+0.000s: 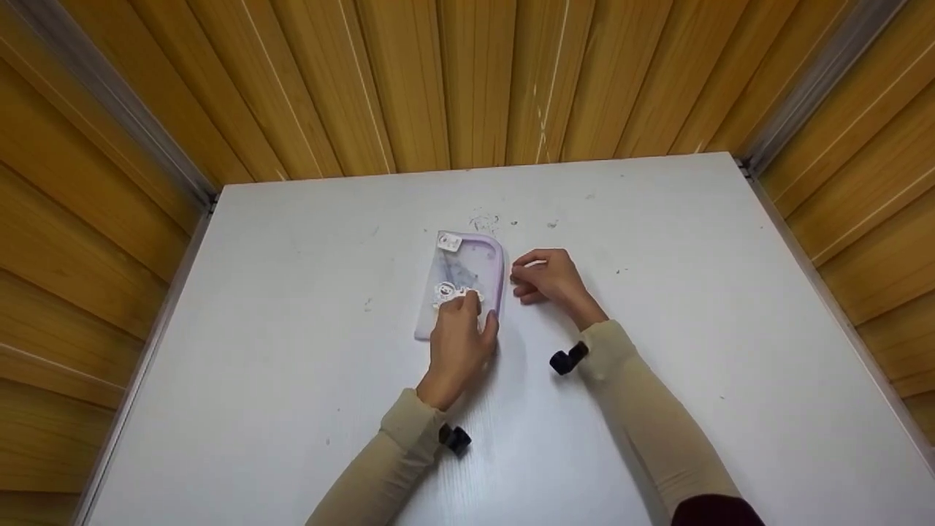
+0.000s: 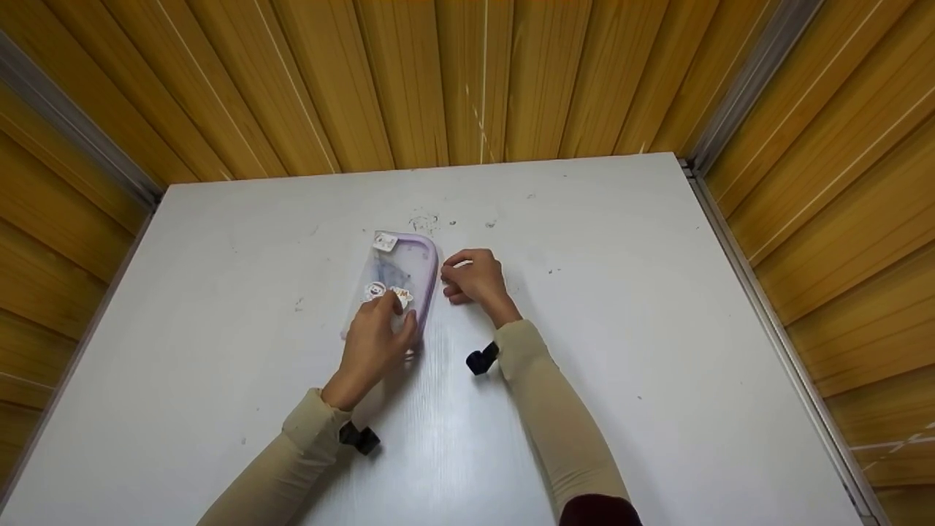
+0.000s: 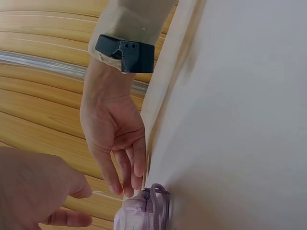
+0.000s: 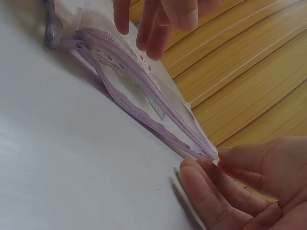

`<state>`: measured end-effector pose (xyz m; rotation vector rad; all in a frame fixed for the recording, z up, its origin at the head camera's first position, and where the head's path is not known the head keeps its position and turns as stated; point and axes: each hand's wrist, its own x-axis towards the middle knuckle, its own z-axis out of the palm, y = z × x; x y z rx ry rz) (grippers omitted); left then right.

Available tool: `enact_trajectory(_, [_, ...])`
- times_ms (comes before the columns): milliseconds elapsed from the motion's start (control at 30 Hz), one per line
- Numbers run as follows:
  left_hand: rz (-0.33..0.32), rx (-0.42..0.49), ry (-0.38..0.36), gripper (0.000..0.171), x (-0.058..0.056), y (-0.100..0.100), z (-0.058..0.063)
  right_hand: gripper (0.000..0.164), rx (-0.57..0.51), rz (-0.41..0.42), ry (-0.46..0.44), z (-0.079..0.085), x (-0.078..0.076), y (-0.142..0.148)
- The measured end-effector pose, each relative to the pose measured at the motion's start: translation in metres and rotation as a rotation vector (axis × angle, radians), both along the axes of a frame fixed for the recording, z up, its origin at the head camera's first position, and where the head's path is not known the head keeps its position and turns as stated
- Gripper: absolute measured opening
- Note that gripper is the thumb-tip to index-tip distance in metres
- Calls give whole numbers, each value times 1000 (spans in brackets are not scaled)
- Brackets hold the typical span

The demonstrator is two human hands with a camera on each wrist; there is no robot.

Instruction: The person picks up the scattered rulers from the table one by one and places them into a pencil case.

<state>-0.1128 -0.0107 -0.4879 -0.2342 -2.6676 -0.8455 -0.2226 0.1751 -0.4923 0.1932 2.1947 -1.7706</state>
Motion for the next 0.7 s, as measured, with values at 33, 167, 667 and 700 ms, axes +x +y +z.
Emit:
enact_trajectory(33, [-5, 1, 1, 19, 0, 0, 0, 21, 5, -1, 0, 0, 0, 0])
enact_trajectory(167, [-34, 11, 20, 18, -2, -2, -3, 19, 22, -4, -3, 0, -1, 1])
enact_trajectory(667, [-140, 12, 186, 38, -8, -17, -10, 27, 48, 63, 62, 2, 0, 9])
enact_trajectory(700, [-142, 8, 191, 40, -8, -18, -9, 27, 55, 64, 70, 2, 0, 9])
